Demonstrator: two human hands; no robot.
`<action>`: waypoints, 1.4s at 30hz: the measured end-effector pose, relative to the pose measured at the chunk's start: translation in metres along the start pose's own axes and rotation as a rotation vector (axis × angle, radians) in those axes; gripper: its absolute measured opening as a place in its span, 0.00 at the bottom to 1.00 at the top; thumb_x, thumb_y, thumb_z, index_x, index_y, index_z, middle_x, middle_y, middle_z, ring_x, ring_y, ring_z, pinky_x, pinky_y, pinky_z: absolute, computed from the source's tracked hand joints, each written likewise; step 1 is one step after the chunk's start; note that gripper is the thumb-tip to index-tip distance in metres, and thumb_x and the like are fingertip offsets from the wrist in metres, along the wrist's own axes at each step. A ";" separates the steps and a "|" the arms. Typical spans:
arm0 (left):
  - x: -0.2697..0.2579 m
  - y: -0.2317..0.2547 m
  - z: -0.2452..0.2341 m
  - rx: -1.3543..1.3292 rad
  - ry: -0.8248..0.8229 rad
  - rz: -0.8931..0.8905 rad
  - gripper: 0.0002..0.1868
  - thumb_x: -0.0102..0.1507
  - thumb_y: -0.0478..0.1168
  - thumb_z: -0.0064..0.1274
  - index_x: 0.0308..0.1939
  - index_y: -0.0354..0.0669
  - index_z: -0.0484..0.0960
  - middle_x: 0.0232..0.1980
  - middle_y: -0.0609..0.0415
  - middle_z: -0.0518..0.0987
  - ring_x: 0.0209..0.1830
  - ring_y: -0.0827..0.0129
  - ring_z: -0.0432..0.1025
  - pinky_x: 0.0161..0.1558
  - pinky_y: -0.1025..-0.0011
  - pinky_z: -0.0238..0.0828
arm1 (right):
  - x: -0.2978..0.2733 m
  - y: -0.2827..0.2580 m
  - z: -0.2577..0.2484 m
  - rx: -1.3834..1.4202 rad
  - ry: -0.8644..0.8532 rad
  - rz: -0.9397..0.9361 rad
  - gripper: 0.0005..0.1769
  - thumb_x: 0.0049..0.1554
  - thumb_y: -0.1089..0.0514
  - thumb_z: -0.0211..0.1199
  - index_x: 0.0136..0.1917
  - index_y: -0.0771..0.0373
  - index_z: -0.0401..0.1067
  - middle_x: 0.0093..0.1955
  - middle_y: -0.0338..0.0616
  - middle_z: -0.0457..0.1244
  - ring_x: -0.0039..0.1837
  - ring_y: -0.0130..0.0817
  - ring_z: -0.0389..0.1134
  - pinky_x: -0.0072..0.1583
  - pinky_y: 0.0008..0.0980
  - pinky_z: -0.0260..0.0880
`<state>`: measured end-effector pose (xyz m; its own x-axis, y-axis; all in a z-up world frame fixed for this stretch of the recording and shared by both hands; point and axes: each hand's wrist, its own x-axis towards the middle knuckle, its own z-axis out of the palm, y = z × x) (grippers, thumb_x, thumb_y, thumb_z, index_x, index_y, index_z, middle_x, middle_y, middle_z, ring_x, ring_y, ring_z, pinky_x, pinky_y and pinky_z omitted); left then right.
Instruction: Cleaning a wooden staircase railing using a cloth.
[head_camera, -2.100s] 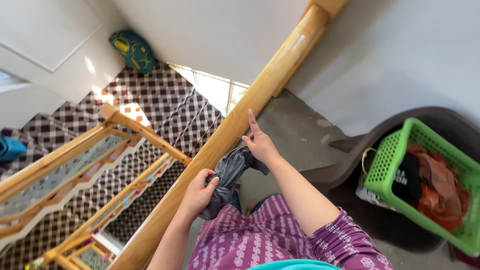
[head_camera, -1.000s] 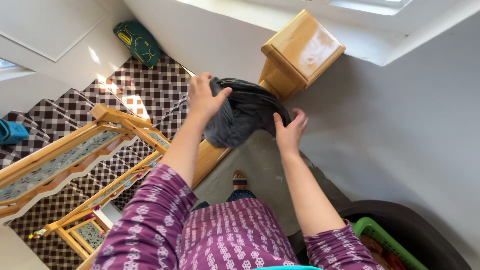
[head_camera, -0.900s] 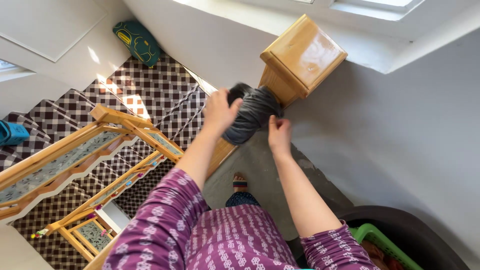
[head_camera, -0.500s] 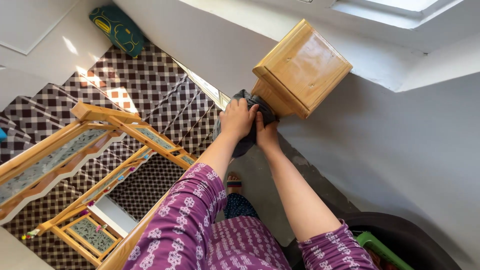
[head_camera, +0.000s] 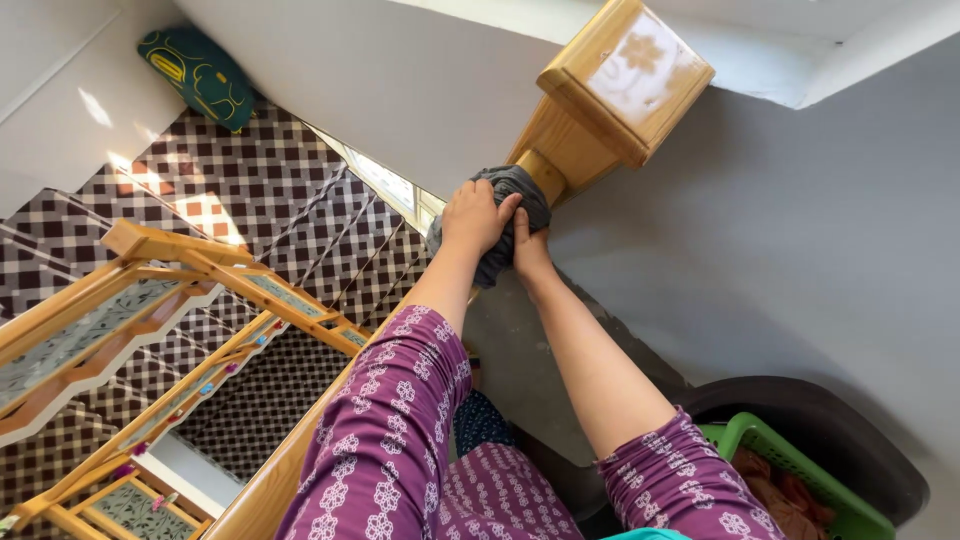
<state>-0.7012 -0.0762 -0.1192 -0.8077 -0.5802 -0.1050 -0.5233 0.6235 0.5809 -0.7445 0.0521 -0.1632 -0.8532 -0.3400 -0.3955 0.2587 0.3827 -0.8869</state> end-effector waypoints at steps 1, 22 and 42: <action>-0.009 -0.005 -0.004 -0.002 0.006 0.000 0.34 0.64 0.69 0.47 0.49 0.38 0.76 0.53 0.42 0.77 0.57 0.46 0.71 0.54 0.53 0.69 | -0.004 0.008 0.003 -0.002 -0.002 -0.006 0.49 0.59 0.27 0.48 0.75 0.71 0.55 0.72 0.56 0.61 0.72 0.41 0.62 0.67 0.34 0.63; -0.270 -0.160 -0.101 0.043 0.086 0.001 0.35 0.64 0.70 0.48 0.47 0.38 0.75 0.51 0.44 0.77 0.56 0.49 0.72 0.54 0.53 0.69 | -0.249 0.121 0.136 0.077 -0.179 -0.172 0.40 0.65 0.33 0.47 0.72 0.71 0.57 0.65 0.51 0.64 0.65 0.36 0.66 0.64 0.34 0.68; -0.389 -0.159 -0.151 0.335 -0.094 -0.172 0.69 0.46 0.62 0.73 0.75 0.37 0.44 0.66 0.36 0.63 0.68 0.44 0.59 0.64 0.44 0.52 | -0.331 0.005 0.019 -0.326 -0.519 0.186 0.16 0.63 0.48 0.57 0.56 0.63 0.70 0.49 0.42 0.69 0.52 0.29 0.70 0.54 0.31 0.69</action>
<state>-0.2626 -0.0285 -0.0486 -0.7134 -0.6506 -0.2604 -0.7008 0.6666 0.2541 -0.4524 0.1497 -0.0411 -0.4558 -0.5834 -0.6722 0.1604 0.6890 -0.7068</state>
